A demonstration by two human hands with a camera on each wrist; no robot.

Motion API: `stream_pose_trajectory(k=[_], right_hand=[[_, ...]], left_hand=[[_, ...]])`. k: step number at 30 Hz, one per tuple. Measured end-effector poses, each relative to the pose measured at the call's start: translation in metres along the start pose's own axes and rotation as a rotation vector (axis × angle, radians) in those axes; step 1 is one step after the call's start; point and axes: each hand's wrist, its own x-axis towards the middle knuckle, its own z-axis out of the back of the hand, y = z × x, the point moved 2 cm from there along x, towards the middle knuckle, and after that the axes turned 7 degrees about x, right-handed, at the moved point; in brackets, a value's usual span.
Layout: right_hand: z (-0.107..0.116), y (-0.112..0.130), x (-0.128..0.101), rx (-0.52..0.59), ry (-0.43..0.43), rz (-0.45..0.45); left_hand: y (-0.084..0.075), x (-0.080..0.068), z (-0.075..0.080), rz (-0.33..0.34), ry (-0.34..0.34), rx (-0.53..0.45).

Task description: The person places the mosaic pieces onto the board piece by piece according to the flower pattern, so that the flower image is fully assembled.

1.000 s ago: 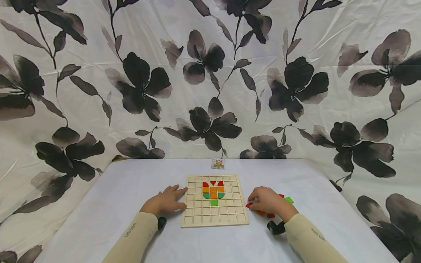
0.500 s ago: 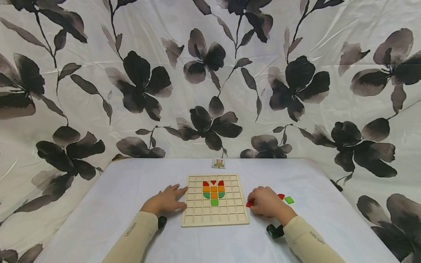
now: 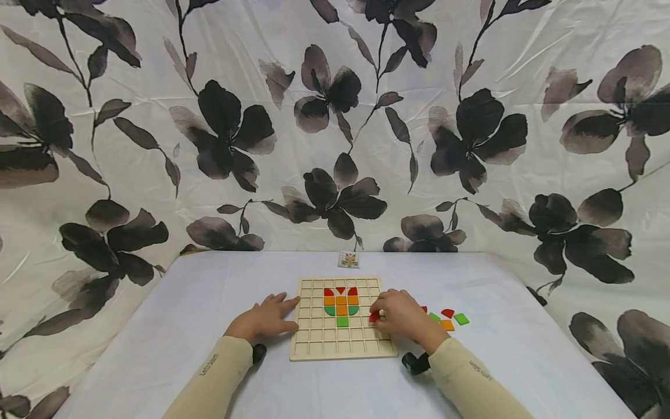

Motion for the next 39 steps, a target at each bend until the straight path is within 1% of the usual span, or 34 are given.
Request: stream_pose_trajectory(k=[5, 9, 20, 23, 31, 39], right_hand=[[-0.006, 0.011, 0.009, 0.013, 0.019, 0.001], [-0.012, 0.017, 0.014, 0.014, 0.044, 0.001], [-0.024, 0.019, 0.022, -0.053, 0.049, 0.065], [-0.023, 0.020, 0.023, -0.031, 0.054, 0.083], [-0.022, 0.019, 0.024, 0.054, 0.121, 0.095], [-0.022, 0.013, 0.021, 0.146, 0.110, 0.101]], left_hand=[[-0.001, -0.001, 0.000, 0.000, 0.003, 0.003], [-0.003, -0.001, 0.001, -0.005, 0.009, -0.014], [-0.002, 0.000, -0.002, 0.002, -0.004, 0.001], [-0.002, 0.001, -0.002, 0.000, -0.004, 0.000], [-0.001, 0.001, -0.003, -0.001, -0.006, 0.002], [0.000, 0.001, -0.001, 0.013, -0.002, 0.008]])
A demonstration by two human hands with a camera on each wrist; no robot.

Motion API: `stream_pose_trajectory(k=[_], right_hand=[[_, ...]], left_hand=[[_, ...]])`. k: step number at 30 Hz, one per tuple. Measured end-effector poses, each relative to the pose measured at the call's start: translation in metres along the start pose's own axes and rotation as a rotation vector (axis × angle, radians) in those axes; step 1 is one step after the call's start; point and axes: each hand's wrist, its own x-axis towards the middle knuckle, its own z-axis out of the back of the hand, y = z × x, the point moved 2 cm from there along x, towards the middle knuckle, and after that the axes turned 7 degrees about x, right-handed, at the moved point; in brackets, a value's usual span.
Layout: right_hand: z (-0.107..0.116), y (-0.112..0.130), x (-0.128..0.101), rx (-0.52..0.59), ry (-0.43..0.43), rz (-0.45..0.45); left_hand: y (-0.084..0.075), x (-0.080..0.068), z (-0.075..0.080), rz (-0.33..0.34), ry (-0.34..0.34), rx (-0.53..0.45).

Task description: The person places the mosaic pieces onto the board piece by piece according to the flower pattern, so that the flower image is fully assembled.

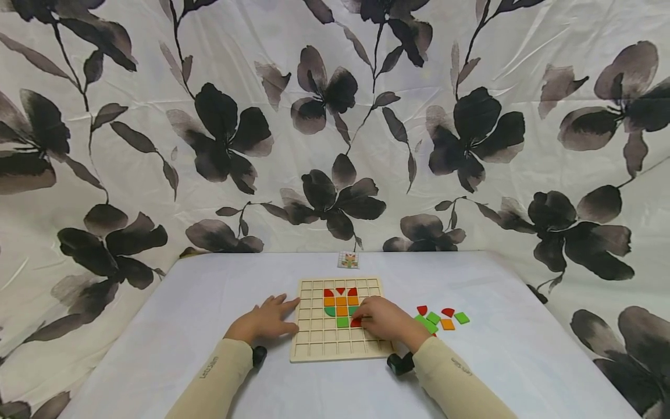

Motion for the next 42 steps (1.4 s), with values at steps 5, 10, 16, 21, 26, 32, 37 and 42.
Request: stream_pose_trajectory(k=[5, 10, 16, 21, 26, 32, 37, 42], right_hand=[[0.008, -0.004, -0.006, 0.051, -0.018, -0.039], [0.021, -0.015, -0.014, 0.074, -0.057, -0.141], [0.037, -0.036, -0.028, 0.021, -0.135, -0.288], [0.049, -0.054, -0.041, -0.026, -0.151, -0.403], [0.054, -0.072, -0.054, -0.017, -0.137, -0.549], [0.052, -0.085, -0.066, -0.084, -0.149, -0.661], [0.051, -0.086, -0.070, -0.139, -0.152, -0.728], [0.048, -0.085, -0.069, -0.135, -0.152, -0.749]], left_hand=[[0.000, 0.001, 0.000, 0.007, 0.001, -0.003], [-0.002, 0.002, -0.001, 0.008, -0.003, 0.003], [-0.002, 0.003, -0.001, 0.015, 0.003, 0.012], [-0.002, 0.002, 0.000, 0.014, 0.000, 0.012], [-0.003, 0.002, 0.000, 0.012, 0.000, 0.010], [-0.002, 0.001, -0.002, 0.009, 0.000, 0.012], [-0.002, 0.001, -0.002, 0.005, -0.003, 0.013], [-0.002, 0.003, -0.003, 0.005, -0.007, 0.010]])
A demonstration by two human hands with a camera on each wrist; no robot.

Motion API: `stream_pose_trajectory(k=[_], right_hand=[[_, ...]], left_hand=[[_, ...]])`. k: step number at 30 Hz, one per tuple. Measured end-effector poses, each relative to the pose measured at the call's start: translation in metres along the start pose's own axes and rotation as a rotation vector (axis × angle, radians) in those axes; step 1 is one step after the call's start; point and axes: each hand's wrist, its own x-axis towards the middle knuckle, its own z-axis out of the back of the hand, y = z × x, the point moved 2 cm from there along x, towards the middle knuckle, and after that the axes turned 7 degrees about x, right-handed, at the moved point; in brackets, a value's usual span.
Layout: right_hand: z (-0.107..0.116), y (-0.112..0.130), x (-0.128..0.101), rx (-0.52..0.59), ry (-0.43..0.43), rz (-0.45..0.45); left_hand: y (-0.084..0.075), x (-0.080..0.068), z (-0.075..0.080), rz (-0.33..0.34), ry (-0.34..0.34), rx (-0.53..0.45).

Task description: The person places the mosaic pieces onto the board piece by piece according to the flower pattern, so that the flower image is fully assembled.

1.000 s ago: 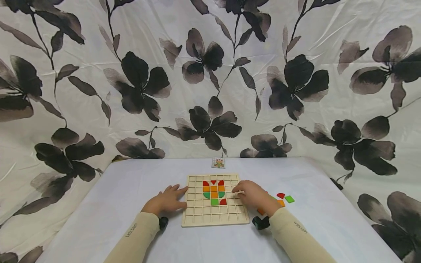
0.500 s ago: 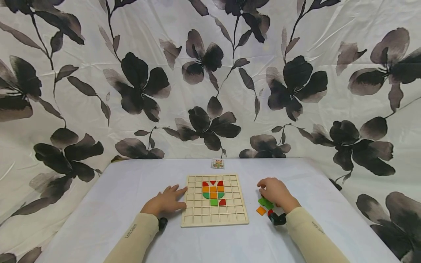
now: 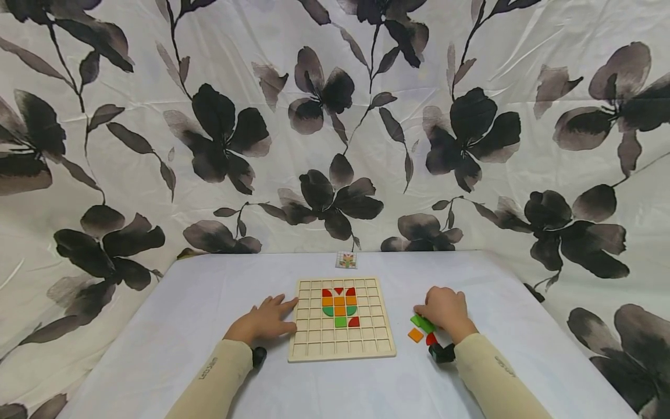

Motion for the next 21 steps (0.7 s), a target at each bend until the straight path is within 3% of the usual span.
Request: stream_pose_trajectory(k=[9, 21], right_hand=[[-0.007, 0.007, 0.008, 0.047, -0.013, 0.042], [-0.014, 0.043, 0.006, 0.037, -0.125, 0.235]], left_hand=[[0.003, 0.001, -0.003, 0.015, -0.003, -0.003], [0.002, 0.000, -0.002, 0.011, -0.003, -0.008]])
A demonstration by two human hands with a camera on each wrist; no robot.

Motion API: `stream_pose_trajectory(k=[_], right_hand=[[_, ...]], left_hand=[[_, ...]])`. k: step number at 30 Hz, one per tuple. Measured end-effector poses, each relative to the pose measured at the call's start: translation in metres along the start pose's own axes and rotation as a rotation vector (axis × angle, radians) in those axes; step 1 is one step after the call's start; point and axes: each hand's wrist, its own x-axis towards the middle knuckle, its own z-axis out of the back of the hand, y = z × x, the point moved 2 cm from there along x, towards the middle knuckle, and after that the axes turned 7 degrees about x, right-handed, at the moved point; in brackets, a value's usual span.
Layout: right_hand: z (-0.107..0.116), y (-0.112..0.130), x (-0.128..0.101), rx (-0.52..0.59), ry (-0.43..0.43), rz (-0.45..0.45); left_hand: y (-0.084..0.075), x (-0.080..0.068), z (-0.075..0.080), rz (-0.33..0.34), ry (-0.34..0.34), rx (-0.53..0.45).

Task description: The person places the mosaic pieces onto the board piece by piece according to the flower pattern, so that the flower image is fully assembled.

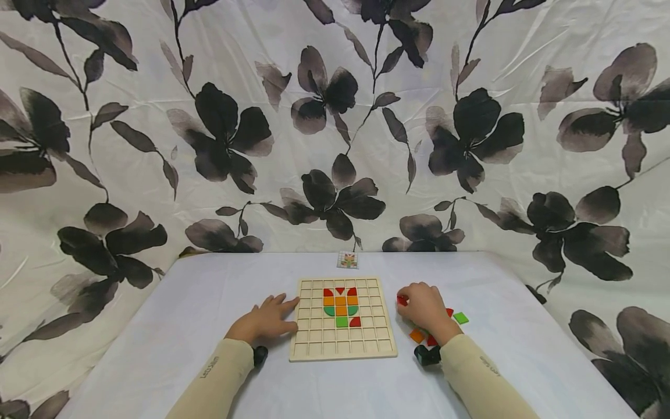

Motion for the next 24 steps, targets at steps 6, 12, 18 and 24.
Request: stream_pose_trajectory(k=[6, 12, 18, 24], right_hand=[[-0.006, 0.027, 0.002, 0.023, -0.015, 0.111], [-0.009, 0.058, -0.002, 0.004, -0.024, 0.253], [-0.016, 0.082, -0.003, -0.010, -0.038, 0.344], [-0.028, 0.102, -0.003, 0.009, 0.000, 0.378]], left_hand=[[-0.002, -0.001, 0.002, -0.001, 0.001, -0.003], [-0.002, -0.002, 0.003, -0.002, -0.004, 0.000], [-0.001, -0.002, 0.002, -0.012, -0.011, 0.005], [-0.001, -0.002, 0.002, -0.018, -0.010, 0.003]])
